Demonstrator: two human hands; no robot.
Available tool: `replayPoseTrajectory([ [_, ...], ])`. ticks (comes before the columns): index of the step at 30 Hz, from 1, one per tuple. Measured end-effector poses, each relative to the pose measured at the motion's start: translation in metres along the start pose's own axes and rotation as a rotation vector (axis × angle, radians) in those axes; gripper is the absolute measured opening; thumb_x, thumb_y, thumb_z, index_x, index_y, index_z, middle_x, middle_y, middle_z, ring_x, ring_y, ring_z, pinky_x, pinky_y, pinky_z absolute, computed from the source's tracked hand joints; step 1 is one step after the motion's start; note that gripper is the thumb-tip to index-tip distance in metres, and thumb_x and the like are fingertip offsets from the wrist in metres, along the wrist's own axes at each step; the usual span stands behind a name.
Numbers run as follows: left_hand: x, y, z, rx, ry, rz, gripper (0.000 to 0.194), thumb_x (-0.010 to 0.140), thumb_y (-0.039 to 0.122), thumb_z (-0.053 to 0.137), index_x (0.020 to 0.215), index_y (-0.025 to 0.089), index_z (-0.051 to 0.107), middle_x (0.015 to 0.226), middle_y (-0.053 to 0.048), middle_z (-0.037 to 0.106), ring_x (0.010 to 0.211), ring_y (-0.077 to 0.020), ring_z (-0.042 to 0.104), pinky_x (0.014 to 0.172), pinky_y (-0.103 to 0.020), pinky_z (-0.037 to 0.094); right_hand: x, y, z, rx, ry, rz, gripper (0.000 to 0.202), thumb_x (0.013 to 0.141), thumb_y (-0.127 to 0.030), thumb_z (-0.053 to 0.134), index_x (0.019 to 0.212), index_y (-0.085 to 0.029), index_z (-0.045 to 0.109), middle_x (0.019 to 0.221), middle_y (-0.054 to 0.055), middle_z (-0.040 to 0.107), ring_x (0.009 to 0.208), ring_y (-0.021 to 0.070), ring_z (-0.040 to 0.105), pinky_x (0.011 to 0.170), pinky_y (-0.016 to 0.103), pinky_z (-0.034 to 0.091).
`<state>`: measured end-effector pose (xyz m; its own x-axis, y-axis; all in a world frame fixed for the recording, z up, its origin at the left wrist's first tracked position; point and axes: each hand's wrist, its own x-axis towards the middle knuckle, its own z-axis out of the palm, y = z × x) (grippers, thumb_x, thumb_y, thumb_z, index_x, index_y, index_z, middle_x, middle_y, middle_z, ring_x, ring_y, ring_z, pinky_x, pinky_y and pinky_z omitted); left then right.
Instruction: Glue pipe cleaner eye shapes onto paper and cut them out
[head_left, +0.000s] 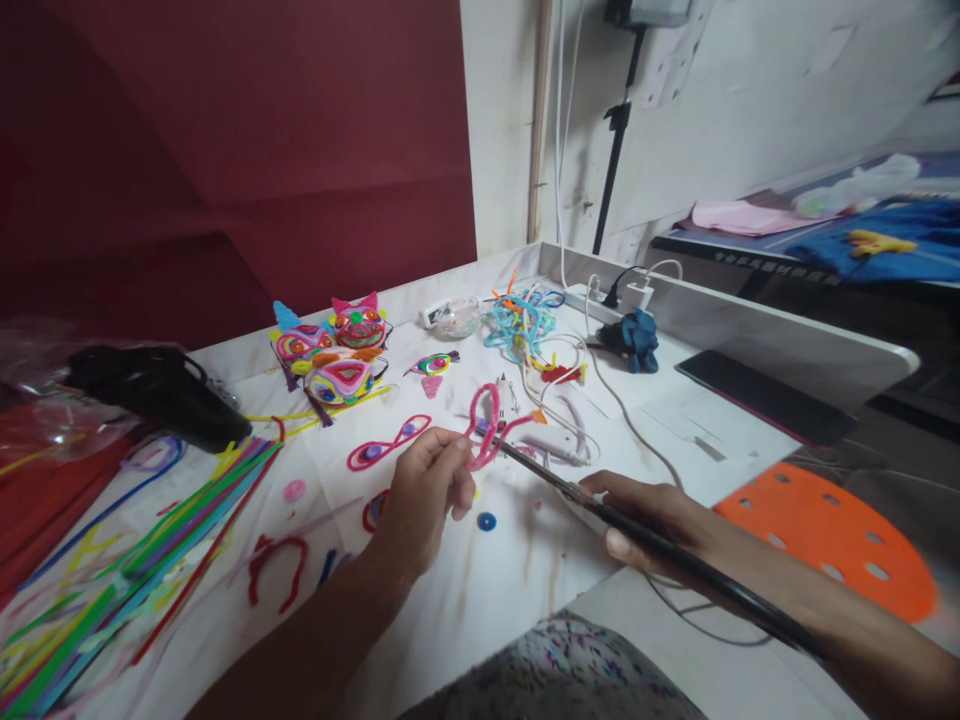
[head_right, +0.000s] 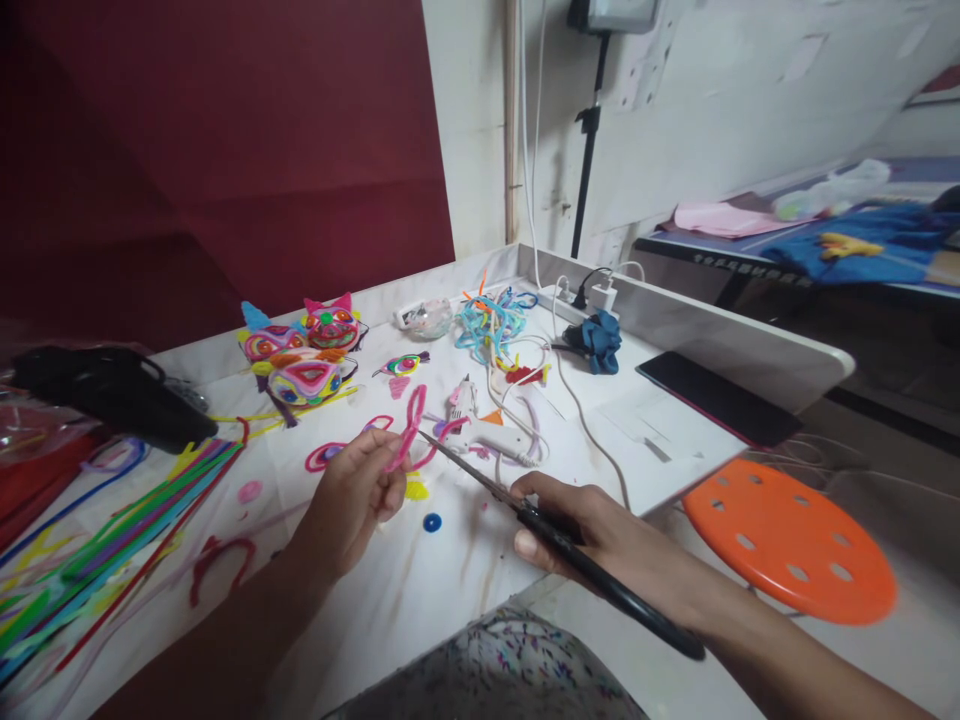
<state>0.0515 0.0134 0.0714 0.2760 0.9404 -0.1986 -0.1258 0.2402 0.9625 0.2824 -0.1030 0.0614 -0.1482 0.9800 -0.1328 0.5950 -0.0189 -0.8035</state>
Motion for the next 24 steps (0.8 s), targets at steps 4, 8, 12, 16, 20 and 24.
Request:
replayPoseTrajectory([
  [4, 0.0, -0.001, 0.0, 0.008, 0.001, 0.0, 0.03, 0.064, 0.038, 0.075, 0.072, 0.018, 0.054, 0.055, 0.005, 0.056, 0.035, -0.0038, 0.04, 0.036, -0.017, 0.022, 0.0, 0.0, 0.0, 0.015, -0.018, -0.009, 0.052, 0.092, -0.069, 0.05, 0.115, -0.024, 0.065, 0.088, 0.005, 0.068, 0.076, 0.0242, 0.061, 0.065, 0.033, 0.049],
  [8, -0.001, -0.001, 0.001, 0.009, -0.004, 0.005, 0.03, 0.064, 0.038, 0.074, 0.071, 0.018, 0.053, 0.053, 0.006, 0.055, 0.035, -0.0035, 0.04, 0.035, -0.016, 0.022, 0.001, 0.002, 0.001, 0.024, -0.02, -0.015, 0.051, 0.092, -0.069, 0.05, 0.114, -0.025, 0.065, 0.088, 0.004, 0.067, 0.076, 0.0235, 0.06, 0.065, 0.031, 0.048],
  [12, -0.001, -0.001, 0.002, 0.004, -0.003, 0.001, 0.031, 0.064, 0.039, 0.074, 0.071, 0.018, 0.053, 0.055, 0.005, 0.057, 0.034, -0.0033, 0.039, 0.035, -0.017, 0.022, 0.002, 0.005, 0.002, 0.056, 0.0, -0.022, 0.05, 0.09, -0.065, 0.057, 0.116, -0.024, 0.066, 0.087, 0.004, 0.068, 0.074, 0.0229, 0.06, 0.062, 0.03, 0.047],
  [16, 0.0, -0.001, 0.002, 0.007, -0.005, -0.001, 0.032, 0.063, 0.039, 0.076, 0.071, 0.018, 0.052, 0.054, 0.005, 0.055, 0.035, -0.004, 0.04, 0.035, -0.017, 0.023, 0.002, 0.004, 0.003, 0.066, 0.002, -0.011, 0.048, 0.089, -0.064, 0.059, 0.114, -0.024, 0.067, 0.085, 0.003, 0.068, 0.073, 0.0224, 0.059, 0.061, 0.03, 0.047],
  [20, -0.001, -0.001, 0.002, 0.015, -0.008, -0.005, 0.034, 0.063, 0.041, 0.077, 0.07, 0.019, 0.052, 0.053, 0.005, 0.055, 0.034, -0.0041, 0.039, 0.035, -0.017, 0.023, 0.003, -0.002, 0.003, 0.066, -0.003, -0.001, 0.048, 0.089, -0.066, 0.058, 0.108, -0.023, 0.067, 0.08, 0.002, 0.064, 0.071, 0.0209, 0.056, 0.059, 0.029, 0.044],
  [24, -0.001, -0.003, 0.002, 0.031, -0.017, -0.001, 0.032, 0.065, 0.041, 0.075, 0.07, 0.019, 0.053, 0.045, 0.008, 0.048, 0.035, -0.0053, 0.039, 0.036, -0.017, 0.023, 0.004, -0.005, 0.004, 0.059, -0.067, 0.022, 0.052, 0.093, -0.069, 0.049, 0.105, -0.021, 0.063, 0.075, -0.001, 0.054, 0.067, 0.0168, 0.048, 0.058, 0.027, 0.038],
])
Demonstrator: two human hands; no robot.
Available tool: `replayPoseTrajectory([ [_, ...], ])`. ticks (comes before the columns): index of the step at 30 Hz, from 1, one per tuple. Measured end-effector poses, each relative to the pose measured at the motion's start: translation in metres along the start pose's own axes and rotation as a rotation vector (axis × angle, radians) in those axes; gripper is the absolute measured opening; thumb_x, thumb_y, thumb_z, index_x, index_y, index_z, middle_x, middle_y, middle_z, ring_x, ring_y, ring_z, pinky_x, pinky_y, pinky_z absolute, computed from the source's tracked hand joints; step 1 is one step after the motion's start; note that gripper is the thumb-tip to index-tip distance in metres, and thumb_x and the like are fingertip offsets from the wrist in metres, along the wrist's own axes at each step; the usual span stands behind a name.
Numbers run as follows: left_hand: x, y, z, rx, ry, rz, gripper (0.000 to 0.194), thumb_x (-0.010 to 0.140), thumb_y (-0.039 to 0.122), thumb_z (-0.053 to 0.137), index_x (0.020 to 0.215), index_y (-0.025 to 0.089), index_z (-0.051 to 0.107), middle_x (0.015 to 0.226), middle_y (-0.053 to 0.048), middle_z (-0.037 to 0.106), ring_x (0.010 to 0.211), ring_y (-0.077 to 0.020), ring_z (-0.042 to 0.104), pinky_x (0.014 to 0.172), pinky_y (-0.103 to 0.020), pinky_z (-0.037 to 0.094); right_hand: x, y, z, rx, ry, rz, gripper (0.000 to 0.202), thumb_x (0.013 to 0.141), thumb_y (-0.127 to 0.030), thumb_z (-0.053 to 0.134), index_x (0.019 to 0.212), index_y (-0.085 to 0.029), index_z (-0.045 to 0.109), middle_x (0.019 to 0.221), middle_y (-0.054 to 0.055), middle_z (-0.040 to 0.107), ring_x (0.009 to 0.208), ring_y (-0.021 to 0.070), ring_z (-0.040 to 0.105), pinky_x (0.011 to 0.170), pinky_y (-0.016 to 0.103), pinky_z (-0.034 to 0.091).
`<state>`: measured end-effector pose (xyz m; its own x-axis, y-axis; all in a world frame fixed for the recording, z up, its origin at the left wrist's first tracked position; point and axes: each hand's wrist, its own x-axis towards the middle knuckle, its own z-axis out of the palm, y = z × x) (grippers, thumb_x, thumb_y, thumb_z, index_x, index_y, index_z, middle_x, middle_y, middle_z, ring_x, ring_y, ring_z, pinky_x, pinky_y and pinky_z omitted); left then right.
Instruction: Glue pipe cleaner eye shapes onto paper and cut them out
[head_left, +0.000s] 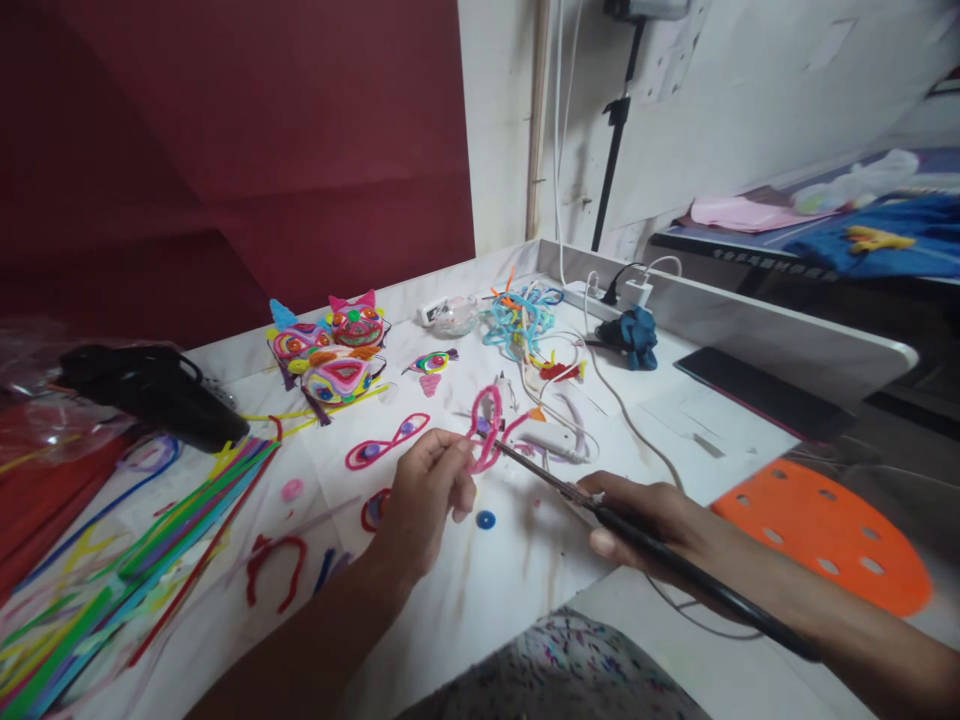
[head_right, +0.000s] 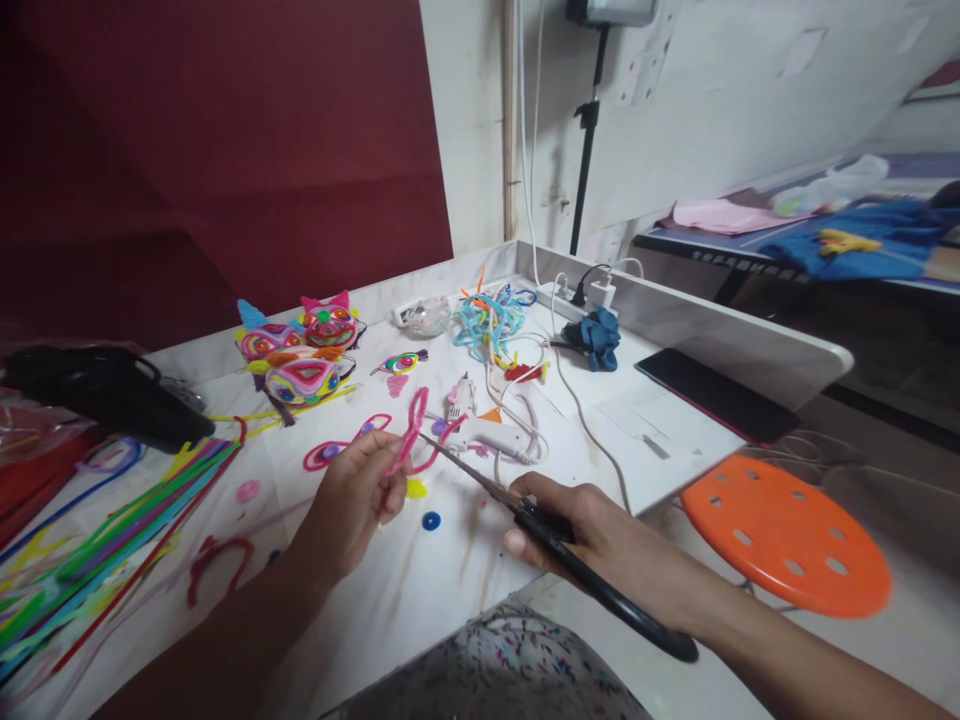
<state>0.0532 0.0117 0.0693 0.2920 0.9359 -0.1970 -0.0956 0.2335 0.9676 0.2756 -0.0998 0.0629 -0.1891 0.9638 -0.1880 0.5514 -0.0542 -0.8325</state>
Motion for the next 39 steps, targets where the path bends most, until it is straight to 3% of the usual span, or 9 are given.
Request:
replayPoseTrajectory([
  [6, 0.004, -0.005, 0.0, 0.013, 0.037, -0.007, 0.034, 0.063, 0.042, 0.077, 0.071, 0.019, 0.053, 0.046, 0.006, 0.051, 0.036, -0.0055, 0.039, 0.037, -0.017, 0.023, 0.005, 0.005, 0.005, -0.053, -0.015, 0.032, 0.047, 0.097, -0.065, 0.044, 0.103, -0.021, 0.059, 0.065, -0.005, 0.043, 0.058, 0.0127, 0.036, 0.052, 0.026, 0.028],
  [10, 0.007, -0.008, -0.002, 0.023, 0.049, 0.005, 0.034, 0.063, 0.042, 0.076, 0.071, 0.019, 0.054, 0.047, 0.006, 0.052, 0.037, -0.0052, 0.039, 0.037, -0.016, 0.024, 0.014, 0.014, 0.006, -0.108, 0.054, -0.018, 0.047, 0.1, -0.061, 0.039, 0.102, -0.019, 0.059, 0.065, -0.004, 0.046, 0.057, 0.0136, 0.04, 0.053, 0.027, 0.03],
  [16, 0.01, -0.004, -0.009, 0.084, 0.048, 0.054, 0.03, 0.069, 0.041, 0.074, 0.071, 0.019, 0.055, 0.045, 0.007, 0.05, 0.036, -0.0062, 0.039, 0.037, -0.016, 0.025, 0.014, 0.009, -0.015, -0.171, 0.018, -0.051, 0.049, 0.095, -0.067, 0.046, 0.103, -0.02, 0.06, 0.066, -0.003, 0.051, 0.058, 0.0142, 0.047, 0.053, 0.026, 0.033],
  [20, 0.007, 0.001, -0.022, 0.285, -0.069, 0.051, 0.027, 0.071, 0.041, 0.073, 0.068, 0.019, 0.059, 0.043, 0.006, 0.049, 0.033, -0.0064, 0.036, 0.035, -0.017, 0.024, 0.009, -0.005, -0.029, -0.191, -0.015, -0.013, 0.051, 0.088, -0.07, 0.055, 0.098, -0.021, 0.059, 0.065, -0.003, 0.051, 0.057, 0.0142, 0.047, 0.05, 0.025, 0.033],
  [24, 0.003, 0.002, -0.045, 0.448, -0.08, 0.074, 0.021, 0.069, 0.037, 0.075, 0.069, 0.018, 0.067, 0.052, 0.002, 0.058, 0.036, -0.0082, 0.041, 0.037, -0.019, 0.029, 0.009, -0.005, -0.036, -0.162, -0.052, -0.004, 0.057, 0.088, -0.074, 0.053, 0.103, -0.019, 0.06, 0.064, -0.004, 0.048, 0.055, 0.0135, 0.045, 0.049, 0.025, 0.031],
  [27, 0.002, 0.003, -0.056, 0.627, -0.082, 0.18, 0.013, 0.069, 0.032, 0.076, 0.069, 0.019, 0.075, 0.063, -0.003, 0.066, 0.045, -0.0104, 0.047, 0.042, -0.02, 0.034, 0.012, 0.001, -0.038, -0.096, -0.105, -0.05, 0.06, 0.089, -0.074, 0.05, 0.109, -0.018, 0.061, 0.07, -0.002, 0.05, 0.06, 0.0142, 0.046, 0.052, 0.026, 0.033],
  [31, 0.009, 0.002, -0.047, 0.622, 0.009, 0.254, 0.019, 0.068, 0.032, 0.078, 0.083, 0.02, 0.08, 0.084, -0.007, 0.073, 0.048, -0.0106, 0.05, 0.043, -0.022, 0.036, 0.018, 0.003, -0.037, -0.005, -0.155, -0.117, 0.059, 0.09, -0.073, 0.051, 0.11, -0.02, 0.063, 0.081, 0.001, 0.056, 0.071, 0.0172, 0.05, 0.061, 0.029, 0.038],
  [35, 0.02, -0.006, -0.027, 0.462, -0.086, 0.028, 0.034, 0.07, 0.034, 0.077, 0.1, 0.019, 0.075, 0.051, 0.003, 0.058, 0.035, -0.0096, 0.039, 0.036, -0.021, 0.026, 0.022, -0.002, -0.034, 0.063, -0.171, -0.172, 0.058, 0.091, -0.074, 0.049, 0.108, -0.021, 0.064, 0.085, 0.001, 0.055, 0.076, 0.0179, 0.05, 0.064, 0.029, 0.036],
  [39, 0.026, -0.01, -0.018, 0.314, -0.188, -0.024, 0.026, 0.075, 0.039, 0.07, 0.084, 0.015, 0.072, 0.039, 0.005, 0.049, 0.034, -0.0086, 0.039, 0.037, -0.018, 0.028, 0.025, -0.006, -0.031, 0.104, -0.19, -0.198, 0.059, 0.091, -0.075, 0.048, 0.104, -0.02, 0.064, 0.084, 0.001, 0.053, 0.075, 0.0174, 0.047, 0.063, 0.029, 0.034],
])
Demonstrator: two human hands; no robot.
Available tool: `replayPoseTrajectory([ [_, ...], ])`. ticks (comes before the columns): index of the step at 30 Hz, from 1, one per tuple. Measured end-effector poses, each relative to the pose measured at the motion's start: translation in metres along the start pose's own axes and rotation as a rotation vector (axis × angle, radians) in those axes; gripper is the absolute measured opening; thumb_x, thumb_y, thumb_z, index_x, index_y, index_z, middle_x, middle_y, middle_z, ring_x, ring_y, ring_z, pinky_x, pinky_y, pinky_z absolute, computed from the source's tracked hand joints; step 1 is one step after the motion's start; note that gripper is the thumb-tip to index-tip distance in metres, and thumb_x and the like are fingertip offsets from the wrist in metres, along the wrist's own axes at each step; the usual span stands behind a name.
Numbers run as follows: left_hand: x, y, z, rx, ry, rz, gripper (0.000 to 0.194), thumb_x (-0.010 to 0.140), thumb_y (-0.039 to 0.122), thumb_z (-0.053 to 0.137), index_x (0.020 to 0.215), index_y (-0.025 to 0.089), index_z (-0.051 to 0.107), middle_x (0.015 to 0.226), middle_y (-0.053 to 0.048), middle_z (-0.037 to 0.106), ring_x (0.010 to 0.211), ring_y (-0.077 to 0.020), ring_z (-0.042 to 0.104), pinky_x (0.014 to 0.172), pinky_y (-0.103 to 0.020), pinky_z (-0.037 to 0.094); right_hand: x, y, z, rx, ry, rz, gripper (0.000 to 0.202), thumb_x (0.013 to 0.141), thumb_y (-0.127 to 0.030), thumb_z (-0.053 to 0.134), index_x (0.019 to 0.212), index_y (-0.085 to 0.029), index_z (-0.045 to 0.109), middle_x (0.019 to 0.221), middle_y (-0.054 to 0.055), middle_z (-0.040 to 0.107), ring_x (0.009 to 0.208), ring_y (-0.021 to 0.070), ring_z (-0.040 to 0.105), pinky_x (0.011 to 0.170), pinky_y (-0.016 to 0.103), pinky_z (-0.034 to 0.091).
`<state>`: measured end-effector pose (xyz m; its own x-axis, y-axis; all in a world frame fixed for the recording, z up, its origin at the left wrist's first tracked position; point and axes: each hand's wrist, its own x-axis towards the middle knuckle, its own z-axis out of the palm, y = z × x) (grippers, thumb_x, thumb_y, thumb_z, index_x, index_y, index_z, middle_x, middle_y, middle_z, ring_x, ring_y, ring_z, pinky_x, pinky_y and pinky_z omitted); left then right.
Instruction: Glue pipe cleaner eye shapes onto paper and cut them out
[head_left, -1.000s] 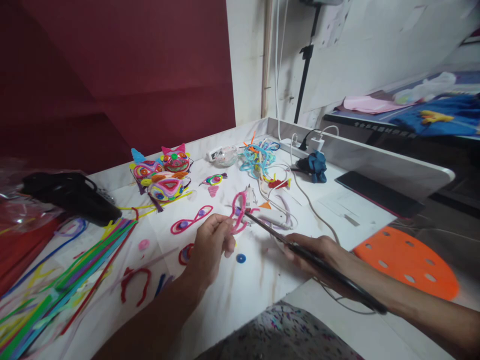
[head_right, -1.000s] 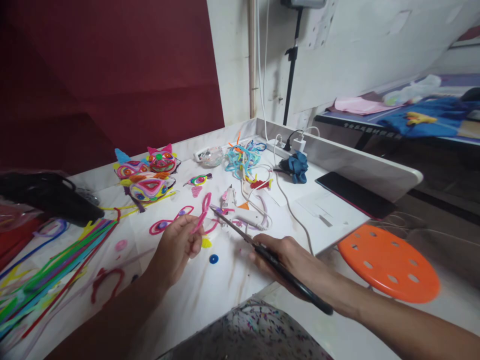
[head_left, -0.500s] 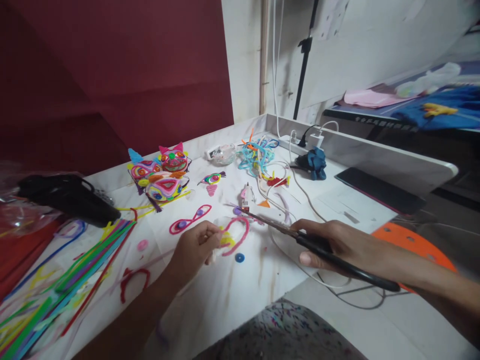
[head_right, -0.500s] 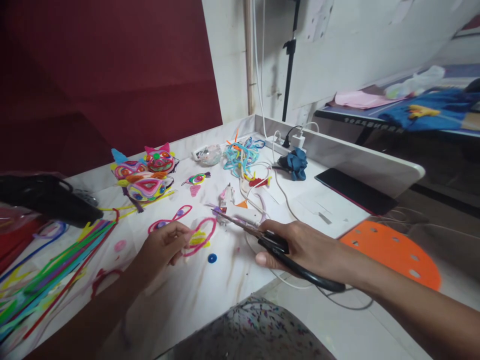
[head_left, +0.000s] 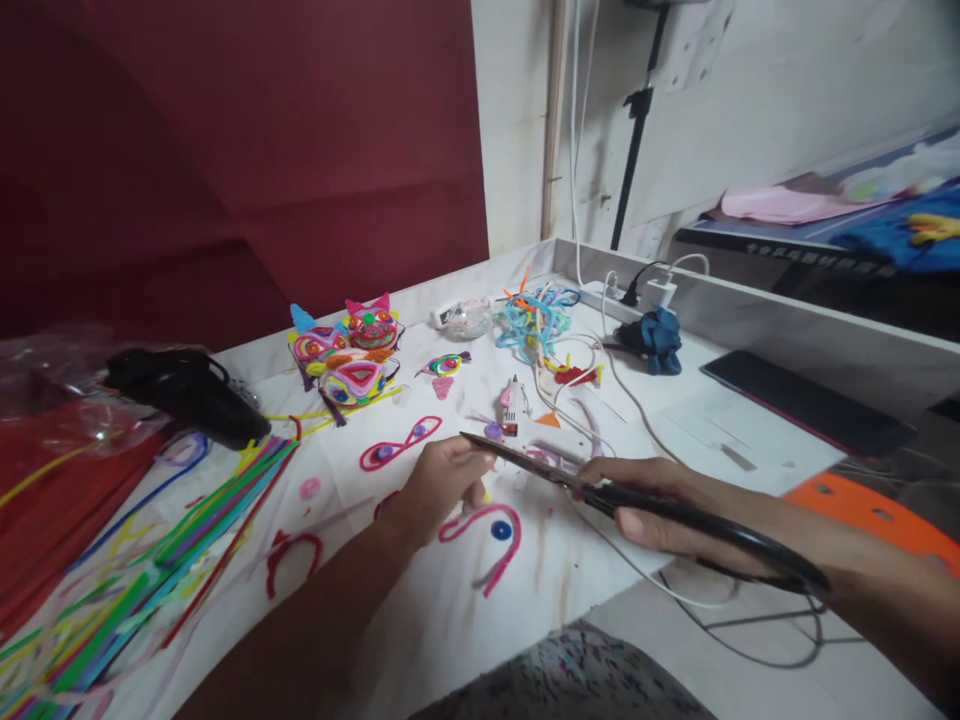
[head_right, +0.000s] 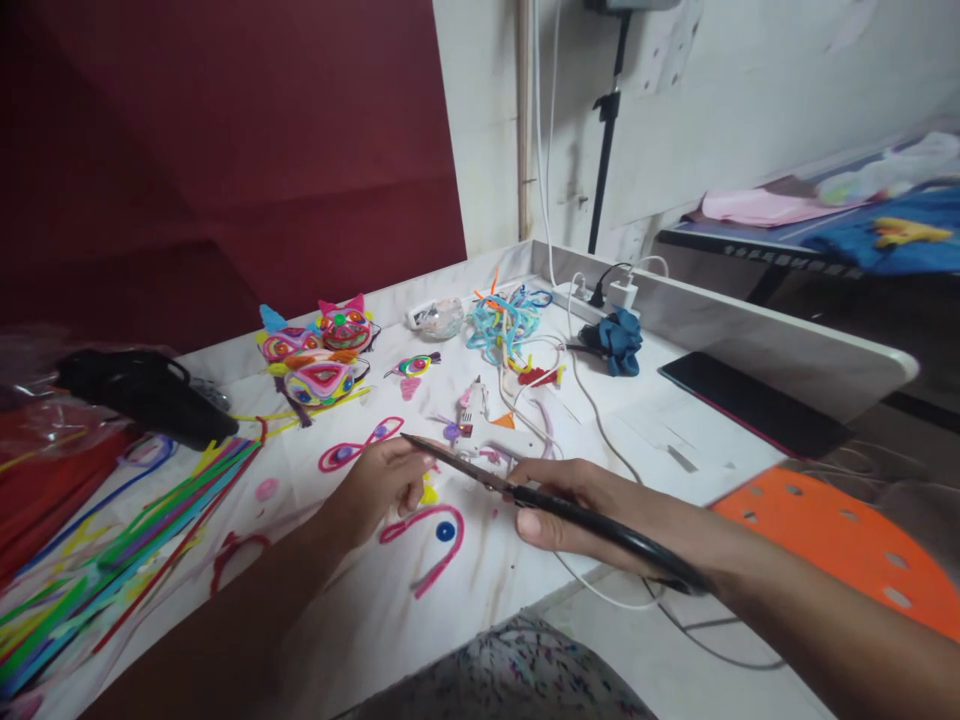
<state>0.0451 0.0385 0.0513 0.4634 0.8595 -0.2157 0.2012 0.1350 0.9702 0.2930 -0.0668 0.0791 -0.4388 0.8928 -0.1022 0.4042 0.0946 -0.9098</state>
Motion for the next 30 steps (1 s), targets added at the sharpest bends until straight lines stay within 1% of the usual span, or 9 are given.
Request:
replayPoseTrajectory([
  [3, 0.003, -0.003, -0.003, 0.024, -0.018, 0.038, 0.029, 0.076, 0.042, 0.068, 0.071, 0.014, 0.069, 0.043, 0.001, 0.054, 0.037, -0.0084, 0.045, 0.04, -0.019, 0.035, 0.0, -0.001, -0.002, 0.013, -0.02, -0.008, 0.063, 0.09, -0.078, 0.046, 0.104, -0.019, 0.063, 0.084, 0.001, 0.054, 0.075, 0.0176, 0.048, 0.064, 0.029, 0.036],
  [7, 0.007, -0.013, -0.018, 0.103, 0.01, 0.063, 0.036, 0.075, 0.047, 0.068, 0.083, 0.012, 0.072, 0.054, 0.0, 0.063, 0.037, -0.0078, 0.048, 0.037, -0.019, 0.036, -0.005, -0.001, -0.009, -0.078, -0.013, 0.0, 0.066, 0.089, -0.079, 0.045, 0.117, -0.021, 0.061, 0.094, 0.005, 0.062, 0.081, 0.0222, 0.057, 0.066, 0.031, 0.044],
  [10, 0.005, -0.02, -0.033, 0.087, 0.063, 0.064, 0.043, 0.073, 0.05, 0.07, 0.092, 0.012, 0.071, 0.063, -0.001, 0.067, 0.038, -0.0081, 0.05, 0.036, -0.021, 0.037, -0.008, 0.007, -0.017, -0.312, 0.159, 0.124, 0.062, 0.089, -0.073, 0.051, 0.123, -0.022, 0.057, 0.092, 0.006, 0.068, 0.077, 0.0238, 0.062, 0.066, 0.032, 0.046],
  [13, -0.003, -0.022, -0.048, 0.056, 0.13, 0.047, 0.051, 0.069, 0.055, 0.071, 0.096, 0.012, 0.069, 0.065, 0.001, 0.066, 0.036, -0.0085, 0.049, 0.035, -0.022, 0.036, -0.007, 0.026, -0.027, -0.595, 0.365, 0.245, 0.06, 0.089, -0.07, 0.048, 0.121, -0.02, 0.057, 0.089, 0.01, 0.07, 0.075, 0.0277, 0.066, 0.066, 0.036, 0.046],
  [15, -0.011, -0.021, -0.055, 0.058, 0.162, 0.023, 0.054, 0.069, 0.056, 0.071, 0.1, 0.012, 0.068, 0.065, 0.001, 0.066, 0.037, -0.0085, 0.048, 0.036, -0.022, 0.035, -0.006, 0.043, -0.033, -0.72, 0.414, 0.296, 0.056, 0.09, -0.064, 0.046, 0.121, -0.019, 0.058, 0.093, 0.013, 0.072, 0.078, 0.0308, 0.068, 0.068, 0.038, 0.047],
  [19, -0.024, -0.02, -0.063, 0.086, 0.173, -0.039, 0.06, 0.068, 0.058, 0.072, 0.106, 0.011, 0.068, 0.061, 0.001, 0.065, 0.041, -0.0095, 0.05, 0.04, -0.022, 0.035, -0.002, 0.074, -0.045, -0.848, 0.389, 0.381, 0.047, 0.092, -0.046, 0.044, 0.126, -0.018, 0.058, 0.105, 0.018, 0.074, 0.09, 0.0354, 0.071, 0.075, 0.043, 0.049],
  [22, -0.028, -0.021, -0.066, 0.066, 0.17, -0.062, 0.066, 0.064, 0.056, 0.075, 0.111, 0.01, 0.068, 0.057, 0.002, 0.064, 0.044, -0.0106, 0.052, 0.044, -0.023, 0.036, 0.002, 0.085, -0.051, -0.897, 0.362, 0.379, 0.047, 0.091, -0.037, 0.046, 0.131, -0.015, 0.056, 0.113, 0.019, 0.072, 0.094, 0.035, 0.071, 0.08, 0.043, 0.051],
  [26, -0.028, -0.026, -0.07, 0.064, 0.181, -0.048, 0.068, 0.064, 0.055, 0.077, 0.114, 0.01, 0.068, 0.056, 0.002, 0.065, 0.046, -0.0115, 0.054, 0.047, -0.024, 0.039, 0.008, 0.084, -0.052, -1.017, 0.359, 0.404, 0.051, 0.092, -0.033, 0.053, 0.139, -0.012, 0.051, 0.124, 0.022, 0.068, 0.101, 0.0351, 0.071, 0.083, 0.042, 0.053],
  [30, -0.03, -0.031, -0.075, 0.053, 0.221, -0.045, 0.066, 0.067, 0.058, 0.075, 0.113, 0.011, 0.069, 0.063, 0.0, 0.068, 0.045, -0.0118, 0.056, 0.045, -0.024, 0.041, 0.012, 0.077, -0.048, -1.099, 0.342, 0.458, 0.047, 0.096, -0.031, 0.05, 0.139, -0.013, 0.054, 0.123, 0.023, 0.068, 0.098, 0.0364, 0.072, 0.081, 0.044, 0.053],
])
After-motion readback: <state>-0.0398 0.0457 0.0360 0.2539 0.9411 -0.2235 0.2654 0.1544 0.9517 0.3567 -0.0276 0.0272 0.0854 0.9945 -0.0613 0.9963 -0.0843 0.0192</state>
